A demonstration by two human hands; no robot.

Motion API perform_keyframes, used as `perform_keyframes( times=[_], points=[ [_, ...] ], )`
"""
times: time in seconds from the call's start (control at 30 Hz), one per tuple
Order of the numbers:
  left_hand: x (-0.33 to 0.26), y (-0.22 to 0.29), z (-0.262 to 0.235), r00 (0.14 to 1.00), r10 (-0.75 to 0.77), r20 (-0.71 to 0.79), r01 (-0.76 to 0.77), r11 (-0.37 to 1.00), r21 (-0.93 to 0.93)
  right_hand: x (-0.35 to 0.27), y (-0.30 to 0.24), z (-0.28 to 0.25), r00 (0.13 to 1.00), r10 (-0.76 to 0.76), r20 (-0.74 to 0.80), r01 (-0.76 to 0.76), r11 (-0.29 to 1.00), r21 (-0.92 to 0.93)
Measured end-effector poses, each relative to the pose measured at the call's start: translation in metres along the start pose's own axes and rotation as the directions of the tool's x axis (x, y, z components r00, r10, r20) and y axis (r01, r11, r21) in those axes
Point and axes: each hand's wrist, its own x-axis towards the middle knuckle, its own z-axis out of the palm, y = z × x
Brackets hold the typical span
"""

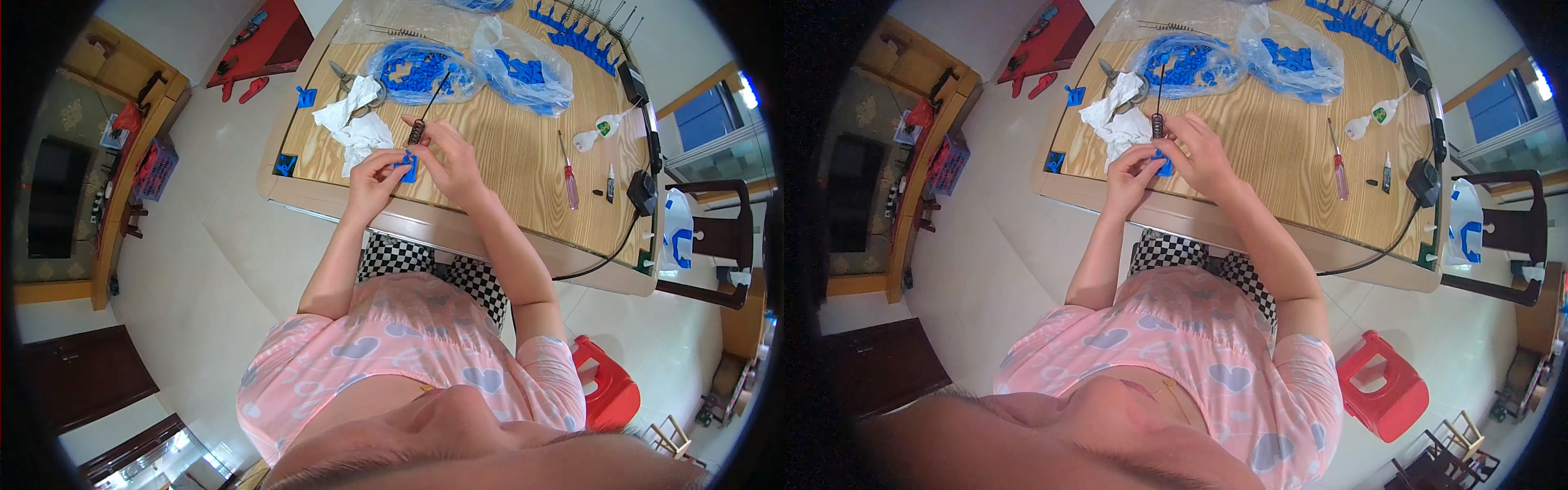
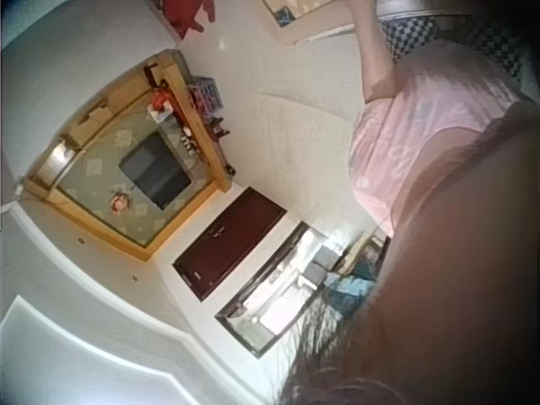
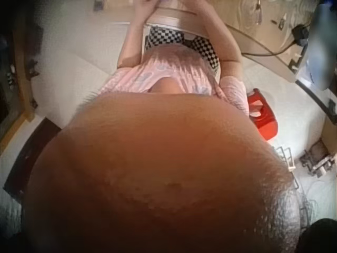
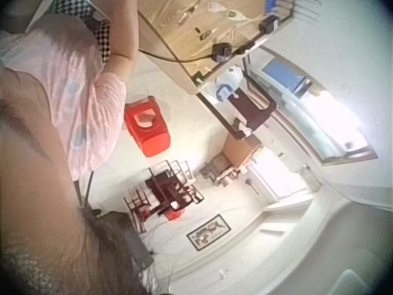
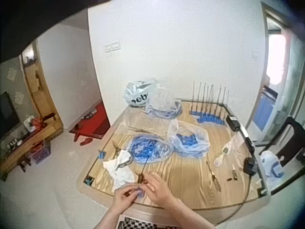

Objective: Assembling components of a lighting fixture by attaching wires and springs to a blue plastic base.

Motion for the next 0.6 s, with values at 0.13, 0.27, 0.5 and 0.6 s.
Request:
perform_keyframes(
  times=[0.13, 0.27, 0.5, 0.6],
  points=[
    [-0.0001, 0.0009, -0.0002, 1.0, 0.004, 0.003, -0.004, 1.0, 0.01, 0.0002, -0.0009, 0.0005, 1.0, 0.014, -0.003, -0.014, 1.0, 0.0],
    [0.0002, 0.0016, 0.0, 1.0, 0.013, -0.001, -0.013, 1.0, 0.012, 0.0011, -0.0002, 0.0003, 1.0, 0.009, -0.012, -0.009, 1.0, -0.009],
    [-0.0016, 0.0038, 0.0001, 1.0, 0.0, 0.003, 0.0, 1.0, -0.002, 0.0006, -0.0008, 0.0007, 1.0, -0.004, 0.016, 0.005, 0.999, -0.038],
    [-0.0003, 0.0002, 0.0005, 1.0, 0.001, -0.003, -0.001, 1.0, 0.01, -0.0008, 0.0042, 0.0008, 1.0, 0.017, 0.018, -0.017, 0.999, -0.031]
  ],
)
